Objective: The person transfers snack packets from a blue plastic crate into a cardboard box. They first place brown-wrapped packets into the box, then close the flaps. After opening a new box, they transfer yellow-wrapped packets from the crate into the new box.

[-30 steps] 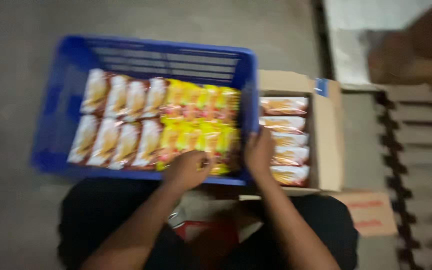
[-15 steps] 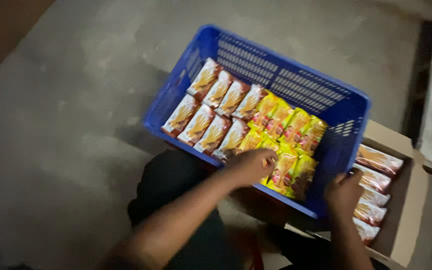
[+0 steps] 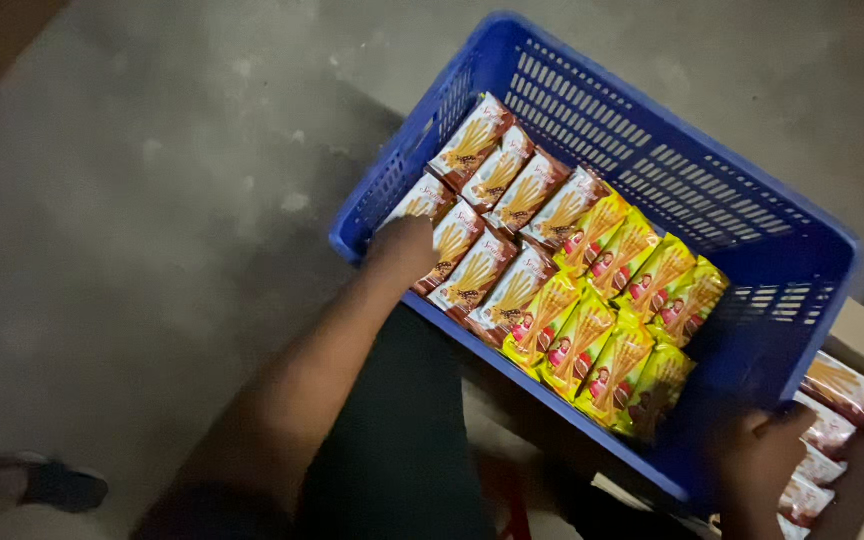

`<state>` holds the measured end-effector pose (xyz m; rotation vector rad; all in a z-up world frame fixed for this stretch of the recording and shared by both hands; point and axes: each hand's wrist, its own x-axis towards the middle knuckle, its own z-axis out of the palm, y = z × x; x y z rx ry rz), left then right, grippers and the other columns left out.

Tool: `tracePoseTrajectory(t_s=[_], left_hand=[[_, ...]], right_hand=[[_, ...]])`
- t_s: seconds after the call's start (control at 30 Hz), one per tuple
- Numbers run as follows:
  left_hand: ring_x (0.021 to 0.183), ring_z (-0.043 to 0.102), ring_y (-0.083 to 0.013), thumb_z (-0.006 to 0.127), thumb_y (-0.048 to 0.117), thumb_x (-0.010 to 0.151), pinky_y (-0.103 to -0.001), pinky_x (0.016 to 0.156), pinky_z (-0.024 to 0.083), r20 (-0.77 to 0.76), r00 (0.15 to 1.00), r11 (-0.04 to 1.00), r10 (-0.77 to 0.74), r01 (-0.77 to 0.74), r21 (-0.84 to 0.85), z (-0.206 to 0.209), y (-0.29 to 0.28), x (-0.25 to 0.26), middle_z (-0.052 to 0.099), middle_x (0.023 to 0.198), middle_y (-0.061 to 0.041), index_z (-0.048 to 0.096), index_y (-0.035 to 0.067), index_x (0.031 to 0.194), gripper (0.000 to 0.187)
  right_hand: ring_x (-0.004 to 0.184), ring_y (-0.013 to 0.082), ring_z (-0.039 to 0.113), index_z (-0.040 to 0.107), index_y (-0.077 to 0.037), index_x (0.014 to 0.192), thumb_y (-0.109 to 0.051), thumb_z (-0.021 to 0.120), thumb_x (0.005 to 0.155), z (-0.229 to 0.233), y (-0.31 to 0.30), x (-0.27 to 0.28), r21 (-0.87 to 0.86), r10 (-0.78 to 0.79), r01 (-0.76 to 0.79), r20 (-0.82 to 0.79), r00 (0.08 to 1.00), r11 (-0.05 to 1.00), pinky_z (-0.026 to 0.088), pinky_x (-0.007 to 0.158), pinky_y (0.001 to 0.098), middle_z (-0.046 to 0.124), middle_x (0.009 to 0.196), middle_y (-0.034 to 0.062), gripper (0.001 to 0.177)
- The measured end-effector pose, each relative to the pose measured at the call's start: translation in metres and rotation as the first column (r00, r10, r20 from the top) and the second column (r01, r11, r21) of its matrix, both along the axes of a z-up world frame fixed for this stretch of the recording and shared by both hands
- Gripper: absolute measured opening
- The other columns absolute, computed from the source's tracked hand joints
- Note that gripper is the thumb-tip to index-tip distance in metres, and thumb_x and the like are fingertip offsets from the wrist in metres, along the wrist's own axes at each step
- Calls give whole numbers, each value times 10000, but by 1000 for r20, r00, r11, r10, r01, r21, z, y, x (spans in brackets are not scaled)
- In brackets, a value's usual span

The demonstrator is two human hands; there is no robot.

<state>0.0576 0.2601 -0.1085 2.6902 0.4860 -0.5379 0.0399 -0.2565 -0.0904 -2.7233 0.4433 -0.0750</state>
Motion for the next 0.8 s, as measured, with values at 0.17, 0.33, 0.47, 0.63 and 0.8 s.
tracePoseTrajectory(t_s=[0.17,0.33,0.47,0.63,0.8], left_hand=[[1056,692,-354,757,257,892,-462,859,574,-162,987,1000,-4,9,28,31,-8,0,723,1125,-174,701,62,1141,322],[1037,666,-404,582,79,913,-508,839,567,-78,996,997,36,-40,-60,30,-2,-4,695,1102,-203,690,29,1111,231],[941,671,-324,722,134,850,-443,798,521,428,874,937,230,-81,-340,23,1,-14,659,1081,-128,740,84,1031,189],[856,659,-217,792,2,817,-273,512,636,492,721,768,488,-87,-634,73,-62,-43,648,1034,-119,768,37,982,170],[882,702,-165,792,128,864,-282,749,533,468,798,568,380,198,-799,72,-128,-71,728,899,-52,814,45,992,154]], right_hand=[[901,725,556,437,90,1241,-76,424,1006,-11,-12,-1,-24,52,-52,38,998,998,374,716,720,603,1003,508,288],[861,698,575,419,91,1247,-37,428,1049,-22,-22,2,-39,80,-79,41,996,996,387,698,703,610,973,483,236],[821,673,583,430,62,1232,-64,432,1012,-34,-30,5,-27,50,-48,56,997,998,392,670,703,615,938,451,253],[824,676,572,399,64,1153,-76,452,997,-13,-11,4,-46,13,-14,-25,1000,999,376,687,706,596,902,456,216],[1020,550,524,650,120,1116,-49,567,969,-46,-29,1,-208,199,-129,361,911,970,390,890,622,608,969,368,238]])
